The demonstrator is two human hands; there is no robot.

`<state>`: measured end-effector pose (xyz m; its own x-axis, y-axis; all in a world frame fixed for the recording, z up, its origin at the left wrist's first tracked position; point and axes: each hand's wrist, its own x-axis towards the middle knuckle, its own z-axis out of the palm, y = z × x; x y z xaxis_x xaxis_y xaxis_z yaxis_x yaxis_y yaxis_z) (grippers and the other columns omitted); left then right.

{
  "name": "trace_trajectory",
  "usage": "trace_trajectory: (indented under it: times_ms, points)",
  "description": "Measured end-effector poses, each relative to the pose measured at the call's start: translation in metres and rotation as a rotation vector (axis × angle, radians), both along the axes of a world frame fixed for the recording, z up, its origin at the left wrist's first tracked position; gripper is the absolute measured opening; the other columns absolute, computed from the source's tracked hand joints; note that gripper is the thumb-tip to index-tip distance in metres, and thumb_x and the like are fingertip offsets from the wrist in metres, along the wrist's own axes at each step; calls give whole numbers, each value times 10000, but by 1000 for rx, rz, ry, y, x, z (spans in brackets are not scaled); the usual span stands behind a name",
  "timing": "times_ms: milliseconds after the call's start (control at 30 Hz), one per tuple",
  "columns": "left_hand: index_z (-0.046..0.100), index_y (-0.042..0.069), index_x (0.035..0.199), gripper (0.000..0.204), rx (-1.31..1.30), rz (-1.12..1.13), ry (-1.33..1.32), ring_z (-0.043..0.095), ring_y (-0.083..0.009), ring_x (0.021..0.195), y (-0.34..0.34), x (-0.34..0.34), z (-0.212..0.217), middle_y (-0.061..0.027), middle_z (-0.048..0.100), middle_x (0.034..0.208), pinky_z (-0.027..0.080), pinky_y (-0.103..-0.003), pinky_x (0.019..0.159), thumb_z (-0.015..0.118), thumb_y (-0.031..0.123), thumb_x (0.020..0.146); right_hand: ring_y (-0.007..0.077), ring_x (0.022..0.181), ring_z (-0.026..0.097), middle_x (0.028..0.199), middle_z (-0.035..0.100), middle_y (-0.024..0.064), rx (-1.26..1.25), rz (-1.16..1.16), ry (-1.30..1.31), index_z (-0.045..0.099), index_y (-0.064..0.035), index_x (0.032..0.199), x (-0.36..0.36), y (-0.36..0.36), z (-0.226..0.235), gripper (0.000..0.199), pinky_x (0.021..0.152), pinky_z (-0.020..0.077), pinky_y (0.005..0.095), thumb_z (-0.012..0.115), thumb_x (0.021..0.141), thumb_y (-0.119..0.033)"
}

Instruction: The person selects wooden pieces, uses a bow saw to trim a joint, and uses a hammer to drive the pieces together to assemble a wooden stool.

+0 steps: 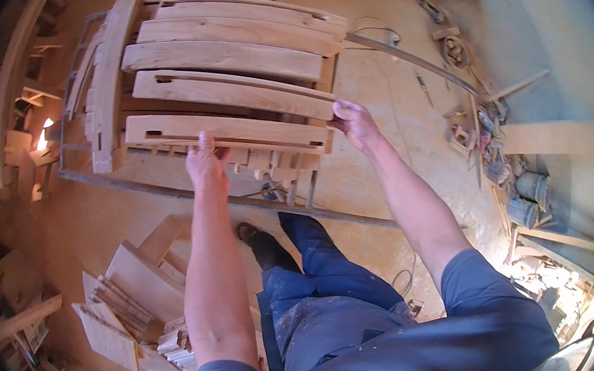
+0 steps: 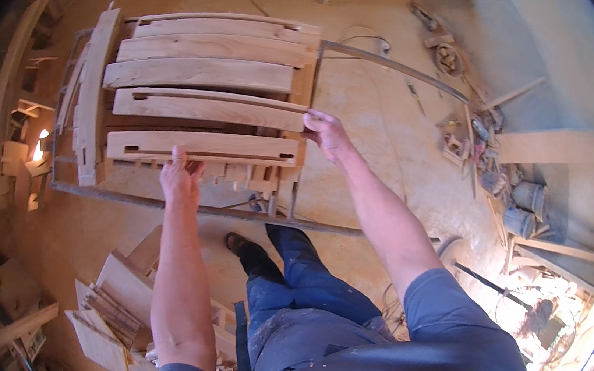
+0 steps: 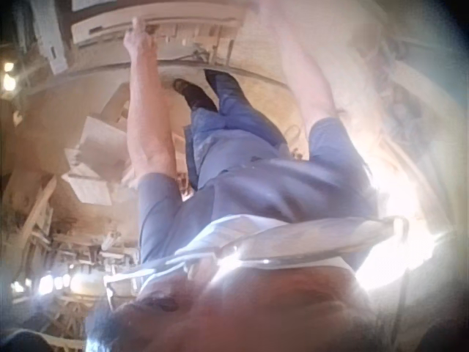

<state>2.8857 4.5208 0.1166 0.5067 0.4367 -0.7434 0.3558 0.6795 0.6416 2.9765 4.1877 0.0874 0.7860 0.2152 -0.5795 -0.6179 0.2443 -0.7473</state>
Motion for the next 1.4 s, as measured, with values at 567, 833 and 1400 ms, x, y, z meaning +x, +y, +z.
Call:
trace_trajectory:
  times_ms: [567, 833, 1400]
  points:
    - [444, -1, 1280, 456, 7, -30, -17, 634, -324, 1050, 1, 1, -2, -149, 595, 1153, 553, -494, 933, 632, 296, 989, 174, 403, 507, 636, 617, 112, -411, -18, 67, 617, -33, 786, 3, 4, 2, 497, 370, 361, 305, 487, 1014, -455]
    - [481, 26, 1240, 413, 33, -30, -8, 631, -285, 996, 0, 0, -8, -132, 601, 1118, 539, -478, 931, 636, 314, 988, 168, 454, 504, 682, 617, 119, -396, 51, 23, 635, 30, 862, 7, 5, -4, 333, 401, 359, 300, 385, 927, -180]
    - [521, 72, 1194, 330, 62, -8, 18, 650, -238, 881, -9, 1, -1, -77, 630, 1055, 576, -416, 784, 622, 316, 996, 123, 780, 559, 858, 631, 0, -293, 75, -53, 666, -86, 1011, 90, 39, 32, 326, 730, 441, 296, 788, 789, -292]
